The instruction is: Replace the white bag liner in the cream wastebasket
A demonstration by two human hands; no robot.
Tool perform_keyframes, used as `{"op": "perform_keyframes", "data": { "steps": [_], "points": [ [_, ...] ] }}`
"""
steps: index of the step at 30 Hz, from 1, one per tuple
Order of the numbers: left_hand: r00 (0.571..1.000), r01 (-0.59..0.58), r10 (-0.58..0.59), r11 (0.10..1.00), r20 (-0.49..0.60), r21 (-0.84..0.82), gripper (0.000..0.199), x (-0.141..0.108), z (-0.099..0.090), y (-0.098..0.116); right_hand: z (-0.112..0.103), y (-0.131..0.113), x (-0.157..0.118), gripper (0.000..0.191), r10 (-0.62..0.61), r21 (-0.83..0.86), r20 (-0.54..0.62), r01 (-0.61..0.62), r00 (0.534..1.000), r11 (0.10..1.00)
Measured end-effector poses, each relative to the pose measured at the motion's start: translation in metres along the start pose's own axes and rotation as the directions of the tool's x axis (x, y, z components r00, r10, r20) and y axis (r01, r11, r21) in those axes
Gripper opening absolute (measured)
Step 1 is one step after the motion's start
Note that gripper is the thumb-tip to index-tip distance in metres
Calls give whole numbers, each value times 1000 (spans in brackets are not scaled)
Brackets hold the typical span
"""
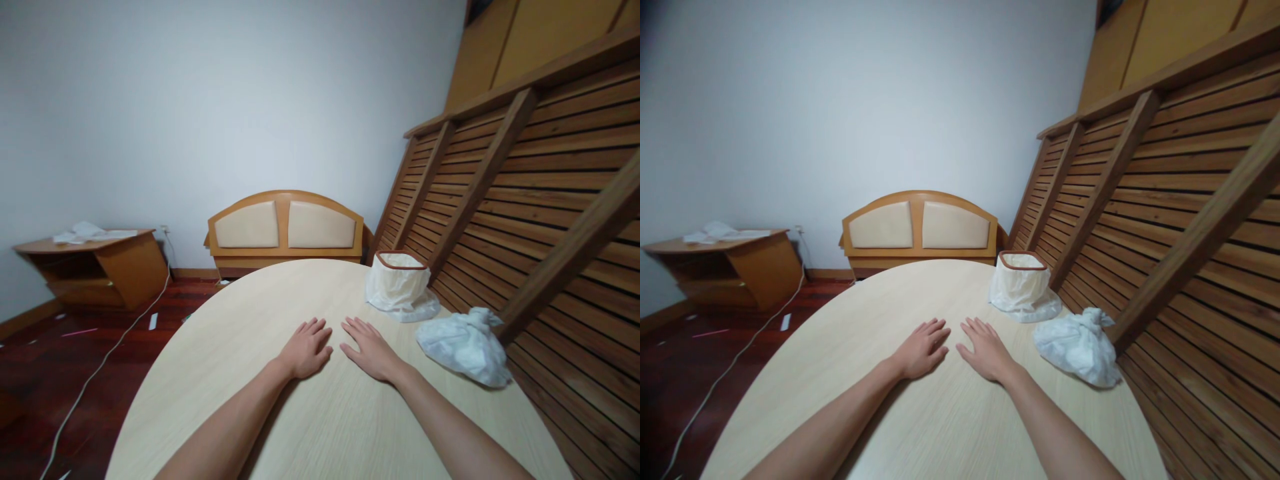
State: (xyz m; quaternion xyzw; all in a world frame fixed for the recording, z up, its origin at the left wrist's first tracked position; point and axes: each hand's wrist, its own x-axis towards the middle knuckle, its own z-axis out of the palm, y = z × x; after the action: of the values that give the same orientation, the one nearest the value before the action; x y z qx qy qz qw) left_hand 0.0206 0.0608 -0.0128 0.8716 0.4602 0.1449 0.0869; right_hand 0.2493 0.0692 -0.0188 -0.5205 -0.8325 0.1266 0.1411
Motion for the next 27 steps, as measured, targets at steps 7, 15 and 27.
{"op": "perform_keyframes", "data": {
  "steps": [7,15,27],
  "points": [
    [1000,2,-2,1000,2,-4,51,0,-1,0,-2,-2,0,66,5,-3,10,-5,1000,1000],
    [1000,-3,3,1000,-18,-14,50,0,1,-1,-15,6,1,48,-91,19,-204,97,975,995],
    [998,-26,25,999,-56,-21,46,6,5,-7,-103,88,46,53,79,-11,-818,-153,569,988]
  ]
}}
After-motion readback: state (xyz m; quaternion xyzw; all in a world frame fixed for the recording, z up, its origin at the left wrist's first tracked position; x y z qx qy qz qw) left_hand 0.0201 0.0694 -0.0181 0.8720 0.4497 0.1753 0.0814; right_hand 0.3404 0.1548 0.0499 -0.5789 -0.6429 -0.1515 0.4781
